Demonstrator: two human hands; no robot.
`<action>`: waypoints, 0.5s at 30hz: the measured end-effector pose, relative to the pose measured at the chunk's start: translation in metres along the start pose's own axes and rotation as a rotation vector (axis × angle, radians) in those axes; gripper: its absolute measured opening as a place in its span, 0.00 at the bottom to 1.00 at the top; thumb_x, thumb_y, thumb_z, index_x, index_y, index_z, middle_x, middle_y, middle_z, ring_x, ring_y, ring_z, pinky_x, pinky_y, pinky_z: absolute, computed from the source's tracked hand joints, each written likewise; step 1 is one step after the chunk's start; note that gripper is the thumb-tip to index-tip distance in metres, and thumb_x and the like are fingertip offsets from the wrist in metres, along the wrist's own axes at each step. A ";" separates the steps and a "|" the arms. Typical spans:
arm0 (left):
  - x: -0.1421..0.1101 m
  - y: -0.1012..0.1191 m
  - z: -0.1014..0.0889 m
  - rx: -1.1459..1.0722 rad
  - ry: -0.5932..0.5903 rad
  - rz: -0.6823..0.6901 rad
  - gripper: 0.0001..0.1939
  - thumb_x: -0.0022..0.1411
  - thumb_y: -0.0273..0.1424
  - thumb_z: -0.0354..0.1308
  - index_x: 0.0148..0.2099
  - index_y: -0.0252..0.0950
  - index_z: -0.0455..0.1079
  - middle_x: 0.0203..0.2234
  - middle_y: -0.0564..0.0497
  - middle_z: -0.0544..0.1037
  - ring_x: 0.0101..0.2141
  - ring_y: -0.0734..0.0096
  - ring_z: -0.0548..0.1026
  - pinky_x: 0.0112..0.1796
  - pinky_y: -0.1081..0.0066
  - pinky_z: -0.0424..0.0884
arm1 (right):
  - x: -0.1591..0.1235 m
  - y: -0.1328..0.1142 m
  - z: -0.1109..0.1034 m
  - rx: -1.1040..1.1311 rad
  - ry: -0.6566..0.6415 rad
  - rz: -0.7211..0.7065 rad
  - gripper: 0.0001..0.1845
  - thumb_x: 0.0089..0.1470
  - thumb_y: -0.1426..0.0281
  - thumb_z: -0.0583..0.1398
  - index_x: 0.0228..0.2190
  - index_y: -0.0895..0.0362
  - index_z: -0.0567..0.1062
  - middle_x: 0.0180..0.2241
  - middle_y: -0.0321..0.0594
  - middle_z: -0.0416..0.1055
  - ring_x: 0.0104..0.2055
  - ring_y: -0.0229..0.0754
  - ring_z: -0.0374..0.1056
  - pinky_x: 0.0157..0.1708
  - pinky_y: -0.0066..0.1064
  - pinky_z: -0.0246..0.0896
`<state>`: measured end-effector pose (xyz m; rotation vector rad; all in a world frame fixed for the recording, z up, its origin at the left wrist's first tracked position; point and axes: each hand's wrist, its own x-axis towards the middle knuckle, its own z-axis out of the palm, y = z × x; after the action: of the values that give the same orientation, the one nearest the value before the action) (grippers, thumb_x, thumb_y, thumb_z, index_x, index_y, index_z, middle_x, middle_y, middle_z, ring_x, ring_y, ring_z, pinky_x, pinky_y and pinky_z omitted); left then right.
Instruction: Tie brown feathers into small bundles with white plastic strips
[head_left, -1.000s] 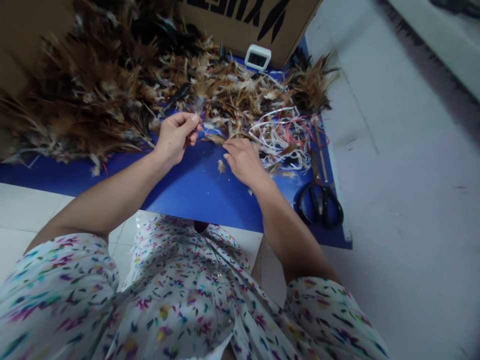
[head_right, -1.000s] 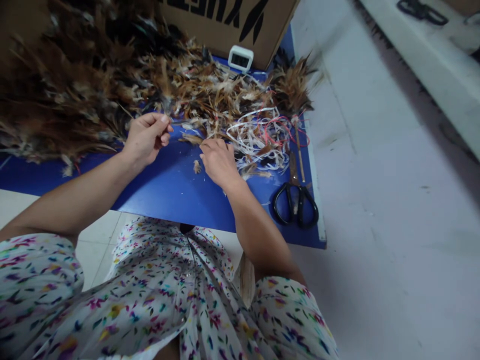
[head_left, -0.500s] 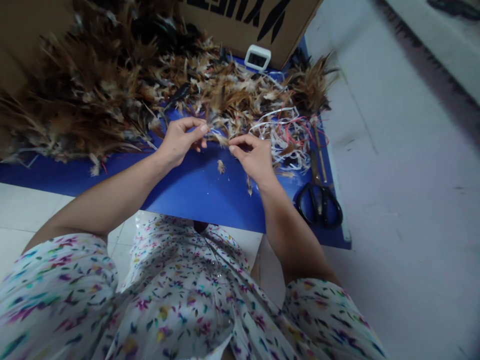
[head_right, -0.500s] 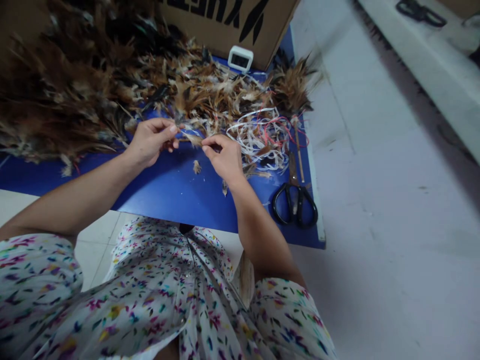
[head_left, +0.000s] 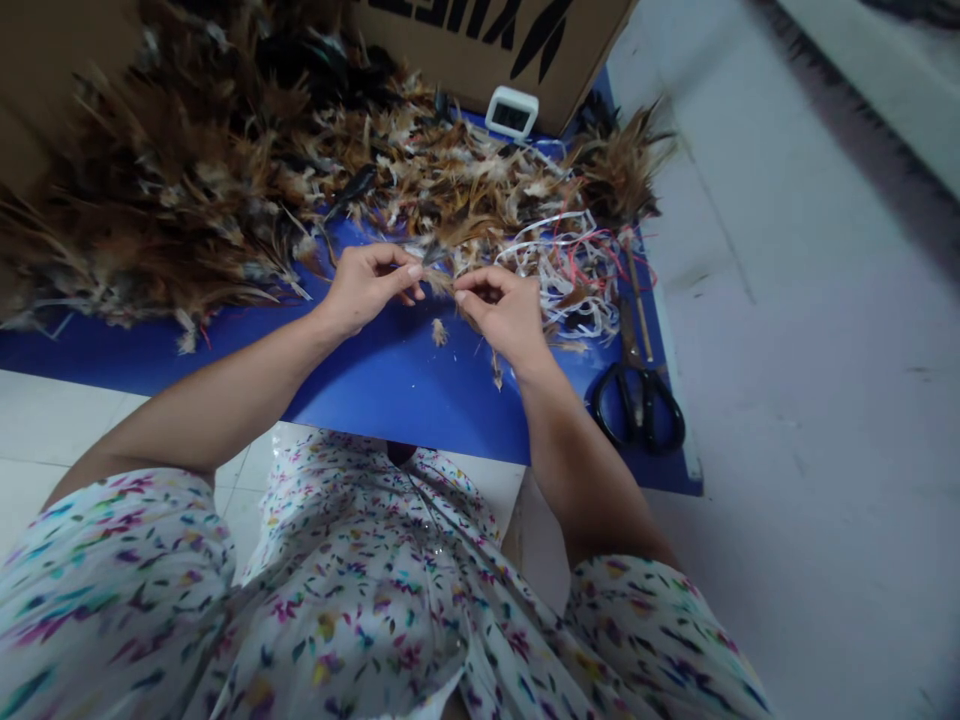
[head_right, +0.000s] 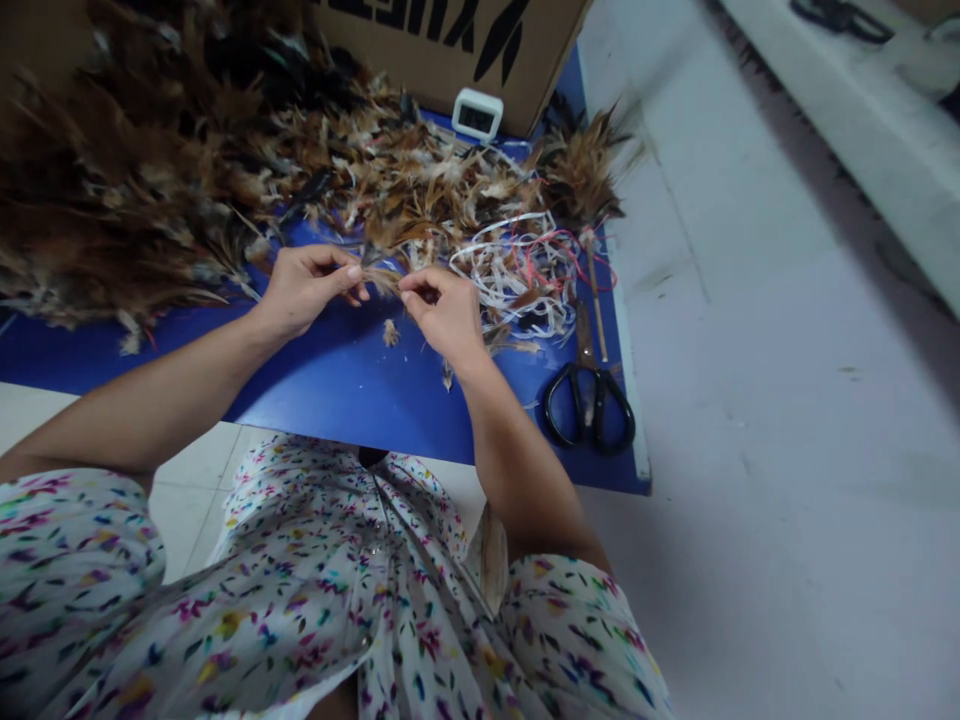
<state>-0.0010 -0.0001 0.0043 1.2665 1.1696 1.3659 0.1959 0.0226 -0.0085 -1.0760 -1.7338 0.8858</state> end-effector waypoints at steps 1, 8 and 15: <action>0.000 0.000 0.000 0.009 0.002 0.005 0.11 0.55 0.32 0.73 0.29 0.34 0.76 0.19 0.51 0.78 0.21 0.76 0.76 0.28 0.77 0.74 | 0.000 -0.001 0.000 0.011 -0.002 0.007 0.05 0.48 0.72 0.63 0.30 0.56 0.80 0.26 0.35 0.77 0.27 0.34 0.68 0.32 0.31 0.66; 0.003 -0.002 -0.001 -0.071 0.047 -0.023 0.10 0.58 0.30 0.71 0.27 0.33 0.75 0.19 0.52 0.77 0.19 0.79 0.73 0.26 0.79 0.73 | 0.003 0.001 0.001 0.221 0.007 0.056 0.06 0.48 0.68 0.65 0.32 0.55 0.79 0.28 0.34 0.77 0.28 0.35 0.70 0.32 0.30 0.68; -0.001 0.007 0.004 -0.310 0.091 -0.264 0.10 0.59 0.27 0.69 0.27 0.32 0.74 0.19 0.54 0.76 0.19 0.84 0.72 0.27 0.83 0.73 | 0.005 0.007 0.002 0.237 -0.002 0.041 0.12 0.50 0.61 0.68 0.36 0.54 0.79 0.32 0.35 0.79 0.34 0.37 0.74 0.39 0.34 0.72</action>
<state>0.0034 -0.0017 0.0108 0.8089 1.0927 1.3544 0.1951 0.0295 -0.0138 -0.9557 -1.5671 1.0886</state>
